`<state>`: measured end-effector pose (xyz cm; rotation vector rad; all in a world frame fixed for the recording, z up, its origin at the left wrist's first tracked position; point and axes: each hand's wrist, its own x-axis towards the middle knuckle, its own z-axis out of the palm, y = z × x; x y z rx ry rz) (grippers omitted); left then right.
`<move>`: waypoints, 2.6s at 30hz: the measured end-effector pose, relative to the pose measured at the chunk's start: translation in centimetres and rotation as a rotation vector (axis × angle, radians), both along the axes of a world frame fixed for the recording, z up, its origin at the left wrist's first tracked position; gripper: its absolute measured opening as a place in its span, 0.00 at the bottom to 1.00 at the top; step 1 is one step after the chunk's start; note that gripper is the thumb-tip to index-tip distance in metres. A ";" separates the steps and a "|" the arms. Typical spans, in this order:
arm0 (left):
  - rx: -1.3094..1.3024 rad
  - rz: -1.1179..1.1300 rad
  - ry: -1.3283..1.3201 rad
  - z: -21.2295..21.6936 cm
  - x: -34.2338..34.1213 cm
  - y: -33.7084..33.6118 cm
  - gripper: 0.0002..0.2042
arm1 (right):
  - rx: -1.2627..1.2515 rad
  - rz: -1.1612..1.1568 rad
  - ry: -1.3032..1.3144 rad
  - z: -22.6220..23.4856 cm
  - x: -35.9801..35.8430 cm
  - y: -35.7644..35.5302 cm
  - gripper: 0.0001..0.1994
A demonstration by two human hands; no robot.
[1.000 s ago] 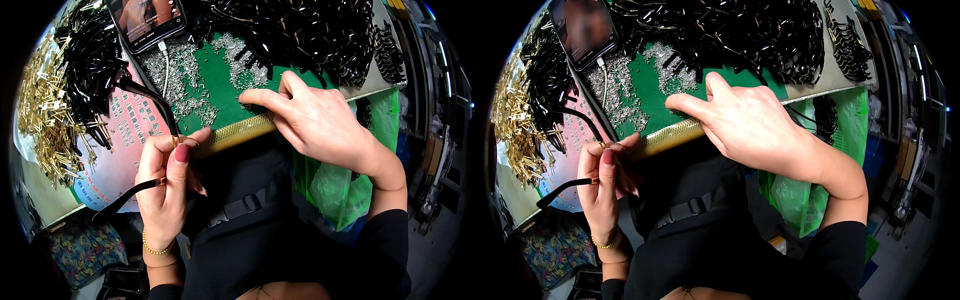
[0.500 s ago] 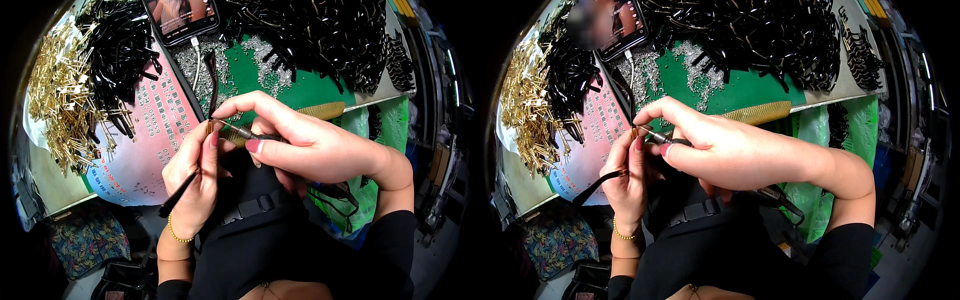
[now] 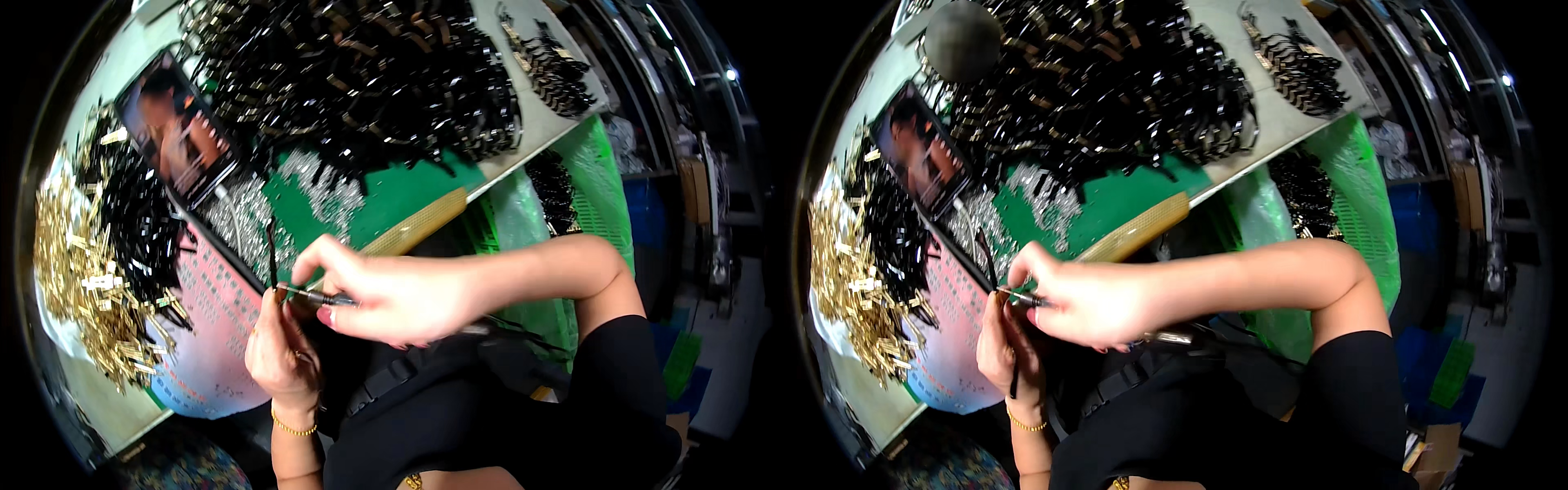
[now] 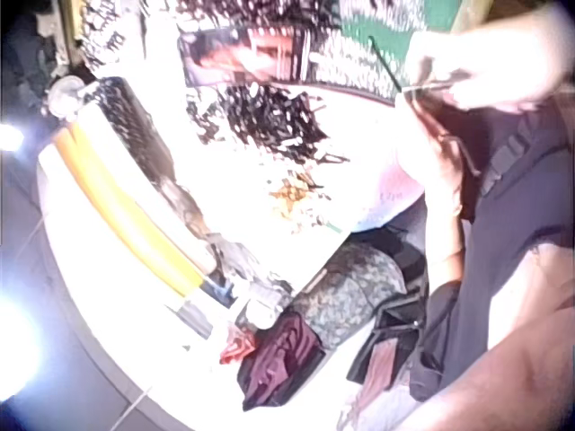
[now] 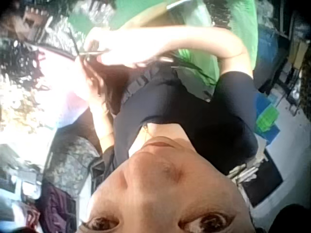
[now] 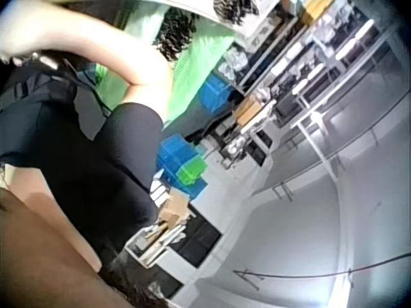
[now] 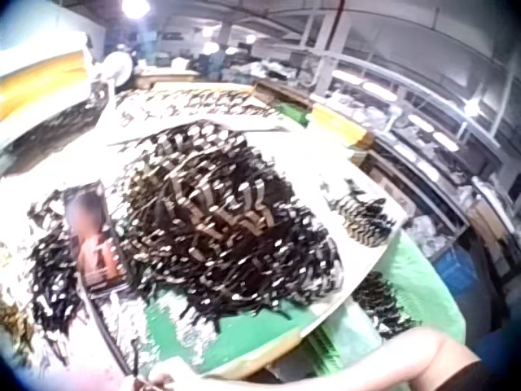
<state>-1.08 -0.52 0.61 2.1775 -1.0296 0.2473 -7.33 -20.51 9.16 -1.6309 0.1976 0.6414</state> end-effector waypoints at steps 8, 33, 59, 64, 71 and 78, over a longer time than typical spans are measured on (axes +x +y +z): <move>-0.577 0.201 0.709 2.4 -0.2 1.1 0.12 | -1.311 -0.190 -0.985 5.5 -1.3 -6.8 0.13; -0.654 0.187 0.682 1.2 2.4 5.6 0.13 | -0.636 -0.990 -0.806 7.0 3.0 -20.5 0.22; -0.151 0.129 0.255 1.1 3.8 4.9 0.10 | -0.656 0.172 -0.298 0.7 -0.5 1.8 0.19; 0.088 0.083 -0.045 1.7 5.6 2.4 0.16 | -1.079 0.253 -0.514 0.6 -0.4 0.2 0.19; 0.388 0.289 -0.241 0.9 4.3 1.4 0.16 | -0.956 0.198 -0.571 -0.2 -1.1 1.4 0.22; 0.384 0.355 -0.212 0.9 4.8 1.4 0.17 | -0.060 0.094 -0.400 -2.7 -2.5 4.4 0.18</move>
